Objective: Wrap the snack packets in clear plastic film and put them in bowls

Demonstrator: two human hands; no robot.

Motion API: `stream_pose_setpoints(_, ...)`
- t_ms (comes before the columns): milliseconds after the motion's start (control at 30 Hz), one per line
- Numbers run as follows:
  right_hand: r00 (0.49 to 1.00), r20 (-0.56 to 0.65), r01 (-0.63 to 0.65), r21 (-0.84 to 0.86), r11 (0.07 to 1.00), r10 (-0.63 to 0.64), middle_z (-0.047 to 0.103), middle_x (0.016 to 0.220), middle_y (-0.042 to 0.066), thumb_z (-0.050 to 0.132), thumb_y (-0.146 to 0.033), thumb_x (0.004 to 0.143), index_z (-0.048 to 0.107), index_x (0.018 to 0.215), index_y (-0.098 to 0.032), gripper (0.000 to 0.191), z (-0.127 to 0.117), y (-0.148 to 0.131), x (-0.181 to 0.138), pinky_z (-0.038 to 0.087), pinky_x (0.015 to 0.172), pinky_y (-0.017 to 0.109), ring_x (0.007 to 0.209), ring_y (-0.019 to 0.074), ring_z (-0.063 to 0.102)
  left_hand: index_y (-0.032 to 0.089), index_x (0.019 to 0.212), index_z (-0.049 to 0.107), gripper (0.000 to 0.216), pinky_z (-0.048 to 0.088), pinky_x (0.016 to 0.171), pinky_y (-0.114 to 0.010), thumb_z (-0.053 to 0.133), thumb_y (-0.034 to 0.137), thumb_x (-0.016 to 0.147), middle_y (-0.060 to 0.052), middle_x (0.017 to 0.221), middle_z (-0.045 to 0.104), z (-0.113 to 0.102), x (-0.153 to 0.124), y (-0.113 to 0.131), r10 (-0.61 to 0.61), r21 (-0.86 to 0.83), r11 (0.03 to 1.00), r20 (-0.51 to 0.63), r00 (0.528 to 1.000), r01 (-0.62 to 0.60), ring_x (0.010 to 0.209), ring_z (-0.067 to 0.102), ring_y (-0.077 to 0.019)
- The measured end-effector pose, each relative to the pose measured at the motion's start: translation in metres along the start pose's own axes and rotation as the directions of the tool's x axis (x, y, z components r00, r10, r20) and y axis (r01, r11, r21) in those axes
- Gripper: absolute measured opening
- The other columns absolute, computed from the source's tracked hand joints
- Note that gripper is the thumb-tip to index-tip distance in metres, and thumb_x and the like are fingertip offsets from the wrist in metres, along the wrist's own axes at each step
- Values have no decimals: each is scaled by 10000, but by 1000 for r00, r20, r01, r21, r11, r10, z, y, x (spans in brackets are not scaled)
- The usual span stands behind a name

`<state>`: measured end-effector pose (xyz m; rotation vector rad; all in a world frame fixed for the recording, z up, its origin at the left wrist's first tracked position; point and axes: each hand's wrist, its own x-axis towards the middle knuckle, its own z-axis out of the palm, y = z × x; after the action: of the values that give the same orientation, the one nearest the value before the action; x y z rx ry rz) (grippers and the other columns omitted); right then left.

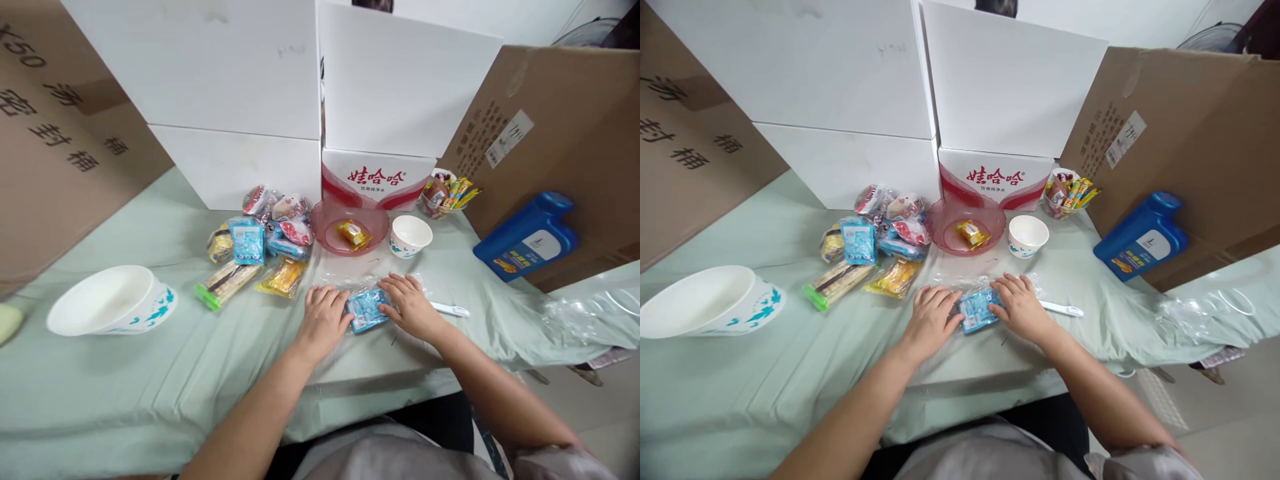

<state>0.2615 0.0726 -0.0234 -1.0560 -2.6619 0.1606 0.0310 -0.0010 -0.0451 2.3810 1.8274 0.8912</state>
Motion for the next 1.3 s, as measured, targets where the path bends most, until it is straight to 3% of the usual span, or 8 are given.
stream_pose_setpoints(200, 976, -199, 119, 127, 985, -92, 620, 1277, 137, 486, -280, 958, 545, 1297, -206, 352, -26, -15, -10, 383, 1049, 524, 1276, 288, 494, 212, 922, 699, 229, 473, 850, -382, 488, 124, 912, -60, 841, 657, -22, -3, 12, 210, -220, 950, -85, 974, -224, 908, 570, -215)
stream_pose_setpoints(333, 945, -11, 325, 181, 928, -328, 637, 1279, 104, 471, -275, 969, 549, 1314, -208, 360, -41, -39, -18, 353, 1087, 490, 1285, 261, 497, 250, 912, 719, 221, 480, 769, -302, 519, 157, 909, -19, 815, 688, -35, -11, 23, 493, -419, 825, 208, 844, -379, 805, 621, -168)
stream_pose_setpoints(433, 919, 201, 305, 179, 935, -338, 706, 1118, 88, 462, -274, 972, 615, 1227, -213, 304, -45, -47, -29, 466, 933, 400, 1062, 232, 637, 263, 823, 732, 145, 457, 646, -267, 604, 206, 860, 10, 711, 695, -39, -16, 28, 494, -480, 830, 393, 776, -285, 682, 644, -158)
stream_pose_setpoints(600, 910, 410, -4, -153, 988, 67, 709, 814, 79, 484, -285, 953, 664, 993, -184, 210, -46, -35, -52, 431, 585, 302, 667, 211, 662, 265, 793, 725, 62, 393, 524, -243, 673, 294, 810, 33, 639, 687, -42, -16, 26, 346, -481, 872, 474, 810, -91, 585, 646, -159)
stream_pose_setpoints(767, 921, 297, -166, -293, 942, 254, 699, 772, 96, 477, -365, 952, 653, 954, -173, 260, -46, -25, -51, 418, 560, 315, 621, 230, 644, 253, 913, 705, 162, 442, 564, -254, 551, 209, 895, 9, 734, 723, -35, -15, 25, 300, -387, 911, 389, 871, -141, 611, 664, -166)
stream_pose_setpoints(933, 993, 109, -45, -62, 997, 51, 679, 956, 115, 513, -369, 942, 635, 1049, -185, 245, -39, -30, -27, 495, 775, 384, 897, 262, 631, 217, 996, 656, 142, 518, 817, -376, 628, 228, 857, -67, 970, 695, -17, -14, 23, 208, -274, 947, 126, 970, -168, 927, 660, -234)
stream_pose_setpoints(1100, 959, 253, 118, 40, 992, -124, 549, 1346, 161, 759, -405, 753, 485, 1372, -180, 713, -24, -28, -10, 412, 1000, 490, 1246, 332, 475, 224, 1417, 411, 883, 246, 1134, -585, 747, 591, 688, -153, 1476, 449, 2, -19, 11, 143, -101, 988, 296, 944, -119, 1400, 349, -366)
stream_pose_setpoints(1300, 904, 421, -35, -101, 994, 75, 630, 1054, 143, 874, -425, 577, 626, 1119, -142, 660, -33, -19, -14, 455, 881, 455, 1008, 332, 560, 226, 1416, 435, 895, 94, 1163, -618, 723, 650, 683, -142, 1520, 406, 2, -22, 6, 94, -46, 996, 398, 913, -82, 1433, 296, -365)
